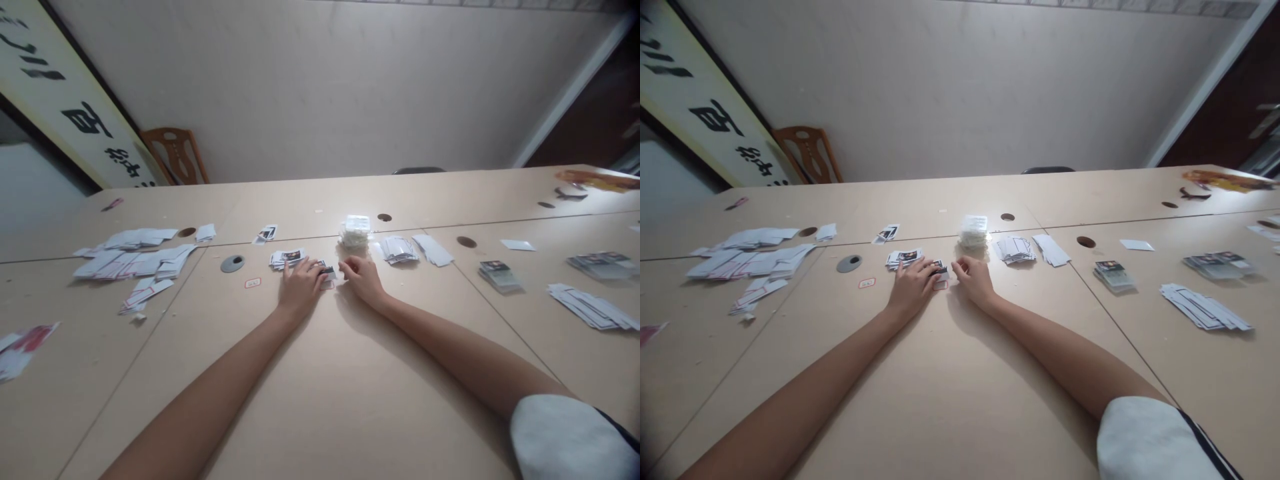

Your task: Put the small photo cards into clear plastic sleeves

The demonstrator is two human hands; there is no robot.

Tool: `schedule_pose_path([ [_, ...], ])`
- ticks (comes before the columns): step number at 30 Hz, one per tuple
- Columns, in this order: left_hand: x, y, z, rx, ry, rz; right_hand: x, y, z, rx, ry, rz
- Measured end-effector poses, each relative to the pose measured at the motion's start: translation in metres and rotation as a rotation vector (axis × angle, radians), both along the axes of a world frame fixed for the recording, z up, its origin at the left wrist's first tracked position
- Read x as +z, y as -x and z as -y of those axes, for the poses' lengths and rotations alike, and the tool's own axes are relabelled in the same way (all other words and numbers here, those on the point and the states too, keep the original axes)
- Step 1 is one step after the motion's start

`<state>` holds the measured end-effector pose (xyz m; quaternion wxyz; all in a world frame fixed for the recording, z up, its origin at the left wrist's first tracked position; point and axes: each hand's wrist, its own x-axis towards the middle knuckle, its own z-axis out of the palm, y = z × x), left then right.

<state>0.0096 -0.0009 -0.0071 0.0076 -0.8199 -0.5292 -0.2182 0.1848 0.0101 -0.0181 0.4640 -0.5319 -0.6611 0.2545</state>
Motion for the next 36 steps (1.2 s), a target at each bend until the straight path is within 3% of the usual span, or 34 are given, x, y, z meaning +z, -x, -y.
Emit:
schedule_pose_path([
  [7,-0.002,0.001,-0.001,0.023,-0.037,0.056,-0.003,0.0,-0.002,0.128,0.027,-0.052],
  [14,-0.006,0.001,-0.004,0.003,-0.09,0.071,-0.005,-0.002,-0.006,0.249,0.132,-0.254],
  [20,0.001,-0.002,0.001,0.064,-0.161,0.083,-0.002,-0.001,-0.004,0.263,0.21,-0.324],
  [26,0.003,-0.002,0.004,-0.04,-0.219,0.098,-0.003,0.001,-0.004,0.317,0.214,-0.369],
  [36,0.0,0.001,0.003,-0.097,-0.277,0.075,-0.009,0.001,-0.007,0.361,0.142,-0.359],
])
